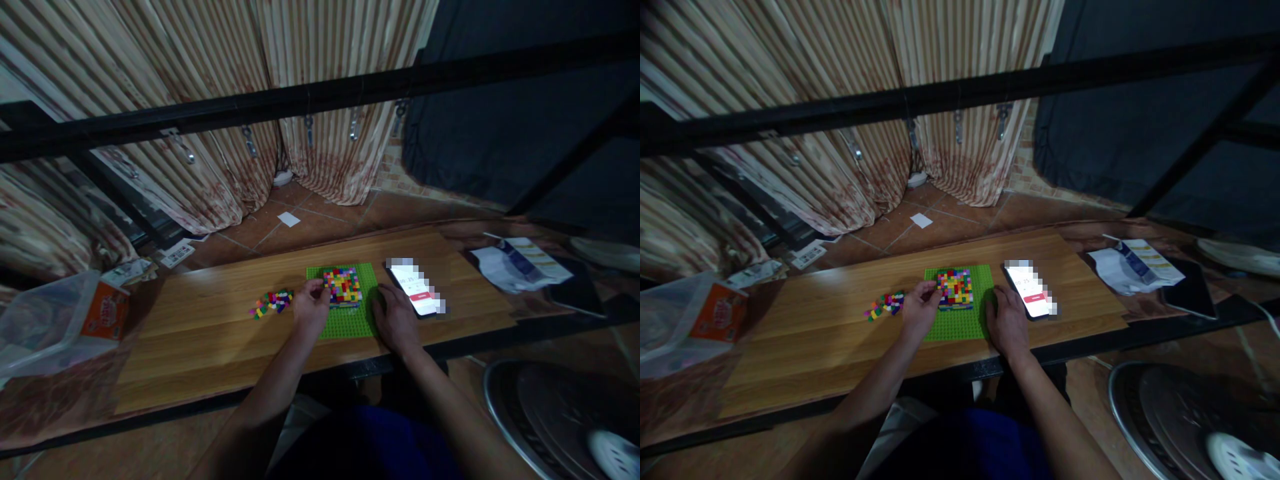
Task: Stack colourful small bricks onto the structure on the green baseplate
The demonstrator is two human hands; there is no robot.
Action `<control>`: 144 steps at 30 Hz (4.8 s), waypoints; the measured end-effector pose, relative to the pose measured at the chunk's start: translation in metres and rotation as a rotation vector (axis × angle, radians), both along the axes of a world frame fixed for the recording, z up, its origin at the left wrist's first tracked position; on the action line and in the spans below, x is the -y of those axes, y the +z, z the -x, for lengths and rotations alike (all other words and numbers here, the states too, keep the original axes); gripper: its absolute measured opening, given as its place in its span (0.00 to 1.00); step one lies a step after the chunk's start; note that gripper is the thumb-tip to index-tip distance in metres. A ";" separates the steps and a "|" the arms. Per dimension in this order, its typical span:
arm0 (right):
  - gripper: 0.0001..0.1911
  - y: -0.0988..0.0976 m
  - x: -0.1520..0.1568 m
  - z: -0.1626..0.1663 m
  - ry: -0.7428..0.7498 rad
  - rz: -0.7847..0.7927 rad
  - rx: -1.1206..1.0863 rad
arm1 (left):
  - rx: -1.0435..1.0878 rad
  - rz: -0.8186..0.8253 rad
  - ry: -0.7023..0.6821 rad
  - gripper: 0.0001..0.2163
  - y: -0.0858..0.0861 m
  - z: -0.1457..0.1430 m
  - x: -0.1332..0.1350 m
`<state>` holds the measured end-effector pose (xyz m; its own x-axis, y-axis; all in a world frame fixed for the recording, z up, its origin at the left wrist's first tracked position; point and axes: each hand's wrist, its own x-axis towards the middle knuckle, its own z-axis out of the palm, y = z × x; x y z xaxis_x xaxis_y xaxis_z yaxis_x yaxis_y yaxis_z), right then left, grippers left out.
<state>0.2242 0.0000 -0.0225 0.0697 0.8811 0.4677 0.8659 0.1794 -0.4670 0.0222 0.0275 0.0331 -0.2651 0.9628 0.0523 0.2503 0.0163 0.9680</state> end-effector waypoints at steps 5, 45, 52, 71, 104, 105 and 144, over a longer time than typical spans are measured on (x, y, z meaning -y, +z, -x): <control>0.18 0.002 0.000 0.000 0.004 0.009 0.005 | 0.061 -0.016 -0.001 0.09 -0.005 -0.002 -0.003; 0.20 -0.008 -0.001 -0.005 0.020 -0.006 0.012 | -0.857 -0.028 0.072 0.08 -0.013 0.091 0.053; 0.19 -0.001 0.000 -0.001 0.009 0.015 0.011 | -0.555 -0.173 -0.062 0.08 0.007 0.060 0.053; 0.18 -0.002 -0.001 -0.001 0.016 -0.002 -0.011 | -0.533 -0.123 -0.248 0.22 0.014 0.017 0.010; 0.18 0.002 0.000 0.002 -0.004 0.019 -0.012 | 0.054 -0.023 -0.116 0.15 -0.011 0.021 -0.003; 0.18 0.002 0.000 0.002 -0.002 0.015 -0.011 | 0.041 -0.021 -0.115 0.15 -0.010 0.020 -0.004; 0.17 0.002 -0.001 0.002 0.002 -0.002 -0.006 | 0.429 -0.002 -0.034 0.11 0.051 0.028 0.031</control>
